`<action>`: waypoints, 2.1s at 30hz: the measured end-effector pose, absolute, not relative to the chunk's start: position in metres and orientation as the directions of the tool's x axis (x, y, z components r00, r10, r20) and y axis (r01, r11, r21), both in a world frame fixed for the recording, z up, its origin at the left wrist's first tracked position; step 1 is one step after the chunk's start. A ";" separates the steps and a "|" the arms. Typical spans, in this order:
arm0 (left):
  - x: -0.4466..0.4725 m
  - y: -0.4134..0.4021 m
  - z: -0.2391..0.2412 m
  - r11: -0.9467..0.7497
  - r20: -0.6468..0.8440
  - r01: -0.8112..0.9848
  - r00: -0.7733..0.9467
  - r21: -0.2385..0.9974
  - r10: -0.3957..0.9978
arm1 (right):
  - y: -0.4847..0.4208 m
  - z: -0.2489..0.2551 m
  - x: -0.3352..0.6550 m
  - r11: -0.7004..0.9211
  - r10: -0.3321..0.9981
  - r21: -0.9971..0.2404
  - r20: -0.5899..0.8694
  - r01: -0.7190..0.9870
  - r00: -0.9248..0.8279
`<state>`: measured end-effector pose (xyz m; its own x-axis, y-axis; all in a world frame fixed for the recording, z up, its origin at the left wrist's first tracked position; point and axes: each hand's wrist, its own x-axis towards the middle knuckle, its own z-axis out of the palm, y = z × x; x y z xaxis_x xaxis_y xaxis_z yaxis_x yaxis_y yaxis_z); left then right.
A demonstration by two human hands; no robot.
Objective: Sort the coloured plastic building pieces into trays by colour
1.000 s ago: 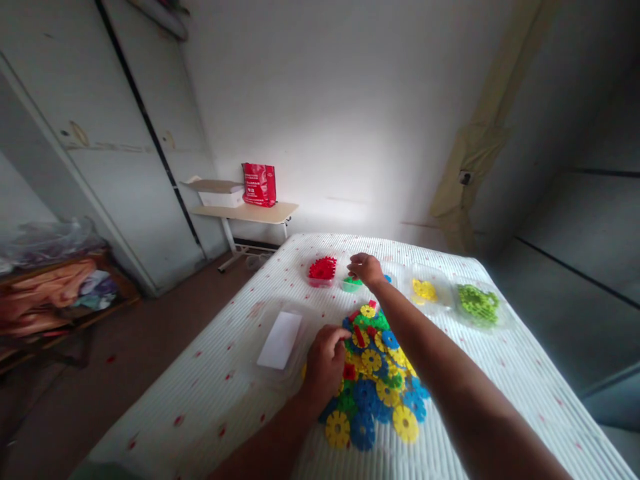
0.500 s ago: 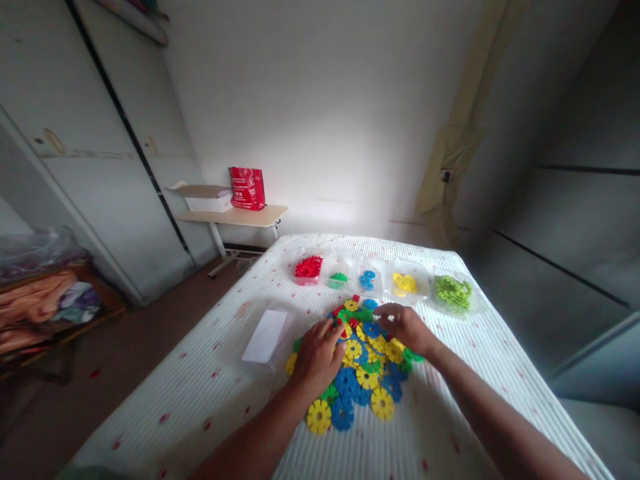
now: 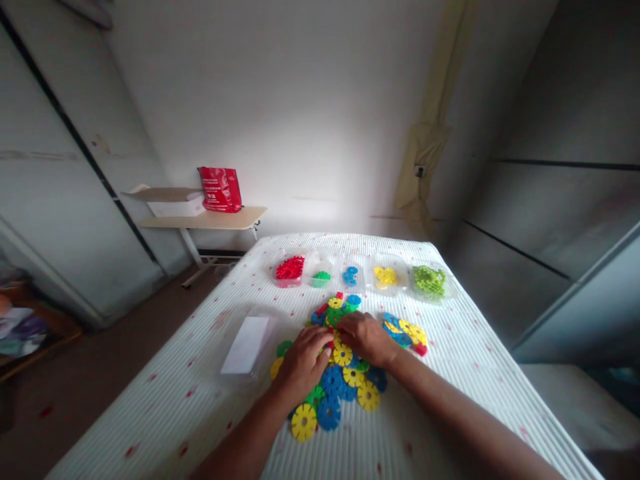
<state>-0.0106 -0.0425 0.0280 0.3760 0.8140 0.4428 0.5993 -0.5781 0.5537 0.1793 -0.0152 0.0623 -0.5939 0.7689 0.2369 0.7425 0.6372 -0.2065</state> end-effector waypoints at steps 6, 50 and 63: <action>-0.009 -0.046 0.035 -0.628 0.434 0.600 0.455 0.496 0.778 | -0.040 0.066 0.203 0.665 0.745 -0.221 0.269 0.714 -0.611; -0.015 -0.039 0.020 -0.731 0.365 0.660 0.647 0.173 0.670 | -0.023 0.061 0.338 0.117 0.986 -0.436 0.160 0.892 -0.051; -0.014 -0.039 0.021 -0.728 0.368 0.657 0.639 0.195 0.676 | -0.031 0.052 0.330 0.081 0.995 -0.380 -0.018 0.921 -0.095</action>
